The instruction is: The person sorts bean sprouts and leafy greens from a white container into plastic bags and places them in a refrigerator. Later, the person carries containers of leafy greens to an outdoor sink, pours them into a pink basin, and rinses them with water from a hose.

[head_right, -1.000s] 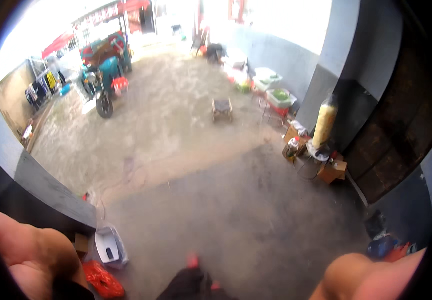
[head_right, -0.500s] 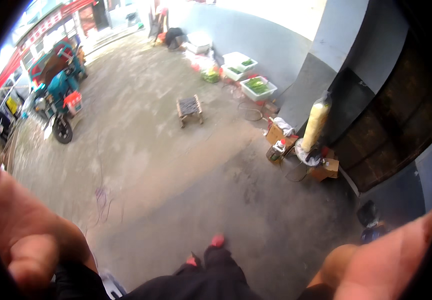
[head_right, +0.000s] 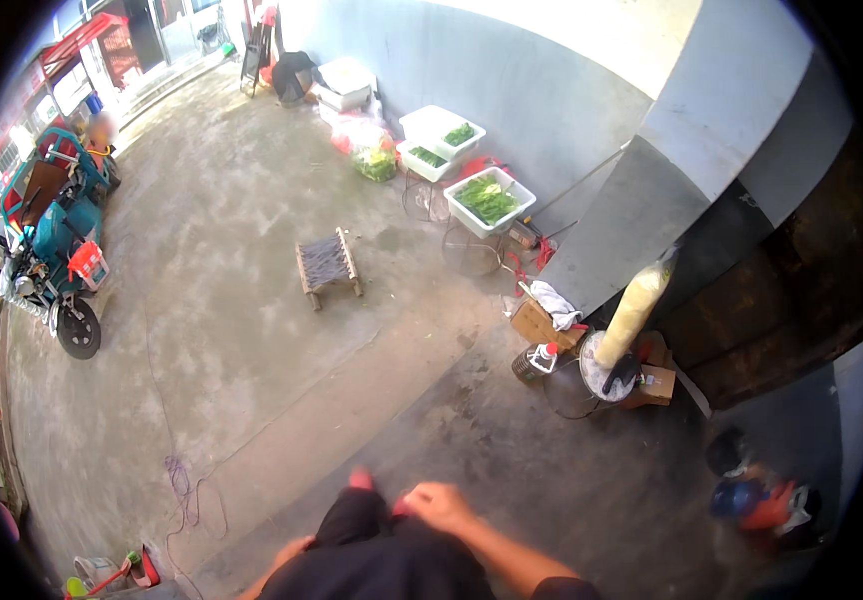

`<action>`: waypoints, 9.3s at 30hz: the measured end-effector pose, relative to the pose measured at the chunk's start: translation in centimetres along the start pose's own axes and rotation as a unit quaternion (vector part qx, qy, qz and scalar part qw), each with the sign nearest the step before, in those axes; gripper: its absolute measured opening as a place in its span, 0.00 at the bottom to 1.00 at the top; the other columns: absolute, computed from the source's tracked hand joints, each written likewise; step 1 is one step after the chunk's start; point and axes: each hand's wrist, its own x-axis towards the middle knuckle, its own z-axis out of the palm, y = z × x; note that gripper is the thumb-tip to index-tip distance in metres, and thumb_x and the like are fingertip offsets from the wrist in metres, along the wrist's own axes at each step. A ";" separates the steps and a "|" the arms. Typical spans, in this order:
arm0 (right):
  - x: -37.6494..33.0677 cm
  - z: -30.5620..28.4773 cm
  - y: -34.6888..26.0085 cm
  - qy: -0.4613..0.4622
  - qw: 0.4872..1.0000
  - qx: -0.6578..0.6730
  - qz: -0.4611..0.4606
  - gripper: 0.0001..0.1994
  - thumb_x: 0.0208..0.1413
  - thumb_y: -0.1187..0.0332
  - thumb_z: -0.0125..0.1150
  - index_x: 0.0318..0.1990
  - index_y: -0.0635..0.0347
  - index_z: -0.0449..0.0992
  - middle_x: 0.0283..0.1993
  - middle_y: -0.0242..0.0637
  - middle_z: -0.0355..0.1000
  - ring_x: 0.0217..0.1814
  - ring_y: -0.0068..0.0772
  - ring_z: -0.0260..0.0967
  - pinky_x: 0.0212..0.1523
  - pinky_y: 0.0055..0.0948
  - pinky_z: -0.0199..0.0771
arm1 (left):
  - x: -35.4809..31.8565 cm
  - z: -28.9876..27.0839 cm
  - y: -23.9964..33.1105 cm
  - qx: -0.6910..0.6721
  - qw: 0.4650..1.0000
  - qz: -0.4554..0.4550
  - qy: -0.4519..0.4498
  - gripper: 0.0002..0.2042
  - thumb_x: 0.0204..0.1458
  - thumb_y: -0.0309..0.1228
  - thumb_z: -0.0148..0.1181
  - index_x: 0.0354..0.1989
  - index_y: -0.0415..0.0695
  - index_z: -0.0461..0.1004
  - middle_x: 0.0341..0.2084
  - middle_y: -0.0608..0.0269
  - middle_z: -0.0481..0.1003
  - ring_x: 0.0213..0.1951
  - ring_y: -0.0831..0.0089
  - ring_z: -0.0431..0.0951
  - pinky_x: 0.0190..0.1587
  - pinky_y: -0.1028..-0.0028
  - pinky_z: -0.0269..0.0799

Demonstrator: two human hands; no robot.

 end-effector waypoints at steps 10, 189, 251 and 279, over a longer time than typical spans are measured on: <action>20.1 -7.7 -0.6 -0.258 0.960 0.106 0.016 0.12 0.48 0.65 0.54 0.41 0.55 0.73 0.42 0.36 0.71 0.43 0.32 0.68 0.45 0.27 0.67 | 24.2 -3.2 22.1 0.097 0.991 -0.036 -0.079 0.21 0.47 0.41 0.53 0.46 0.41 0.70 0.40 0.53 0.73 0.44 0.72 0.71 0.47 0.73 0.65; 116.3 -69.9 32.1 0.344 0.781 0.135 0.504 0.19 0.41 0.61 0.63 0.39 0.65 0.74 0.36 0.46 0.73 0.39 0.33 0.71 0.36 0.29 0.69 | 124.1 3.1 90.2 -0.337 0.907 -0.246 0.055 0.21 0.43 0.21 0.48 0.49 0.39 0.61 0.42 0.53 0.67 0.44 0.58 0.68 0.49 0.57 0.65; 157.1 21.8 -28.5 -0.393 0.898 -0.066 0.185 0.18 0.38 0.81 0.53 0.42 0.70 0.66 0.37 0.42 0.67 0.38 0.39 0.66 0.39 0.33 0.69 | 106.2 -24.2 44.1 -0.661 0.003 0.025 0.750 0.25 0.31 0.18 0.44 0.46 0.37 0.62 0.38 0.55 0.67 0.42 0.56 0.69 0.46 0.57 0.66; 131.3 112.3 -50.0 -0.650 0.696 -0.281 0.120 0.18 0.40 0.75 0.49 0.43 0.65 0.63 0.43 0.46 0.63 0.45 0.47 0.62 0.46 0.46 0.63 | 80.1 -91.9 4.6 -0.674 -0.285 0.052 0.680 0.13 0.33 0.16 0.51 0.32 0.29 0.67 0.24 0.53 0.68 0.29 0.57 0.71 0.33 0.60 0.69</action>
